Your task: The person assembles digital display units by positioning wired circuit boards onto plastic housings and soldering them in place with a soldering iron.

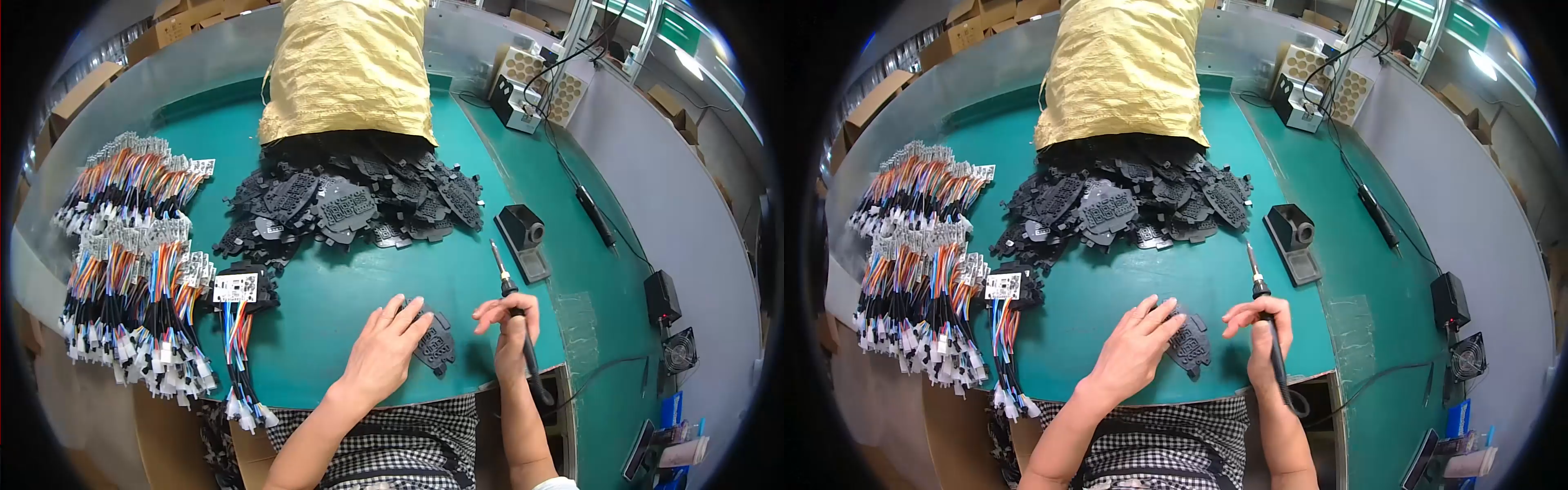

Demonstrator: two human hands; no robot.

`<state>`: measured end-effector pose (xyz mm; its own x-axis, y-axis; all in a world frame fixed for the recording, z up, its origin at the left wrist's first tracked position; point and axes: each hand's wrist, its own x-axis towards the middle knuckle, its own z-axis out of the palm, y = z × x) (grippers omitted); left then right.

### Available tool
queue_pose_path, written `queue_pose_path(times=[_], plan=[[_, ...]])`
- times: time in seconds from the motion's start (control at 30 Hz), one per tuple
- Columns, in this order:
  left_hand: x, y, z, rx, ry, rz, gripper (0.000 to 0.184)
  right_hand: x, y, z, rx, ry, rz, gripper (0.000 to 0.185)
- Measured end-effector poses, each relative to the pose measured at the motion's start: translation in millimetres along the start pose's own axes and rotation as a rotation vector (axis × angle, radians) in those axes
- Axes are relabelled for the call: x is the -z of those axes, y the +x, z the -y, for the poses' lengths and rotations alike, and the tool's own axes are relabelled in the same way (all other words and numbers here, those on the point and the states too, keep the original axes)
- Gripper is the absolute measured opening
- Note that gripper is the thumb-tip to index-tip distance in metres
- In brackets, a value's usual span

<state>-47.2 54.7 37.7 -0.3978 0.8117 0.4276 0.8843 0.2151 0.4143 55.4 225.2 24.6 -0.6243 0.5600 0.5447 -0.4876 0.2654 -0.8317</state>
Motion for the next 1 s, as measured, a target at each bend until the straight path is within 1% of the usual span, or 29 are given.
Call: queue_pose_path(times=[0.07,0.1,0.13,0.17,0.23,0.27,0.33,0.4,0.43,0.47,0.5,0.57,0.67,0.73,0.8,0.9,0.93,1.0], plan=[[-5.5,-3.1,1.1,0.006,0.018,0.016,0.037,-3.9,2.8,12.8,-0.1,0.055,-0.06,0.053],[-6.8,-6.7,2.3,0.013,0.046,0.029,0.037,-7.3,3.6,16.3,-0.106,0.057,-0.069,0.053],[-4.2,-12.4,1.4,0.013,0.047,0.041,0.037,-11.2,4.2,18.5,-0.166,0.093,-0.114,0.056],[3.0,-20.2,-2.7,0.074,0.103,0.028,0.036,-13.6,4.2,17.9,-0.228,0.131,-0.156,0.059],[19.7,-32.2,-12.7,0.188,0.184,-0.003,0.036,-17.1,4.0,10.8,-0.219,0.131,-0.143,0.058],[21.4,-39.0,-12.8,0.203,0.189,0.003,0.036,-20.2,4.1,6.9,-0.204,0.124,-0.124,0.057],[22.4,-53.1,-12.0,0.318,0.132,-0.057,0.038,-23.7,6.1,4.8,-0.212,0.143,-0.1,0.058],[18.7,-60.5,-7.8,0.35,0.118,-0.091,0.037,-23.0,6.6,3.9,-0.228,0.192,0.049,0.049],[17.3,-62.5,-5.8,0.342,0.077,-0.127,0.035,-26.3,7.0,7.6,-0.327,0.255,0.042,0.035],[16.1,-63.8,-4.0,0.33,0.034,-0.164,0.034,-32.7,7.1,11.7,-0.382,0.186,0.024,0.025],[15.8,-63.8,-1.6,0.326,0.005,-0.191,0.031,-35.7,8.2,14.2,-0.416,0.143,0.055,0.023],[14.7,-68.4,4.7,0.324,-0.032,-0.209,0.029,-41.0,8.0,15.1,-0.456,0.106,0.094,0.023],[18.2,-71.5,9.6,0.312,-0.092,-0.248,0.026,-44.6,5.2,11.0,-0.481,0.1,0.081,0.02],[16.9,-74.7,11.4,0.287,-0.072,-0.263,0.025,-45.0,1.1,4.7,-0.362,0.073,0.091,0.017],[15.2,-75.6,10.6,0.319,-0.094,-0.289,0.025,-50.8,0.2,7.2,-0.349,0.008,0.077,0.015],[14.0,-75.3,10.1,0.351,-0.108,-0.326,0.025,-50.0,-1.0,2.3,-0.281,-0.037,0.161,0.014],[13.9,-75.7,10.1,0.352,-0.103,-0.331,0.025,-50.0,-1.2,2.2,-0.282,-0.046,0.163,0.014],[14.1,-75.8,10.4,0.36,-0.12,-0.333,0.025,-50.4,-1.5,2.2,-0.362,0.011,0.184,0.016]])
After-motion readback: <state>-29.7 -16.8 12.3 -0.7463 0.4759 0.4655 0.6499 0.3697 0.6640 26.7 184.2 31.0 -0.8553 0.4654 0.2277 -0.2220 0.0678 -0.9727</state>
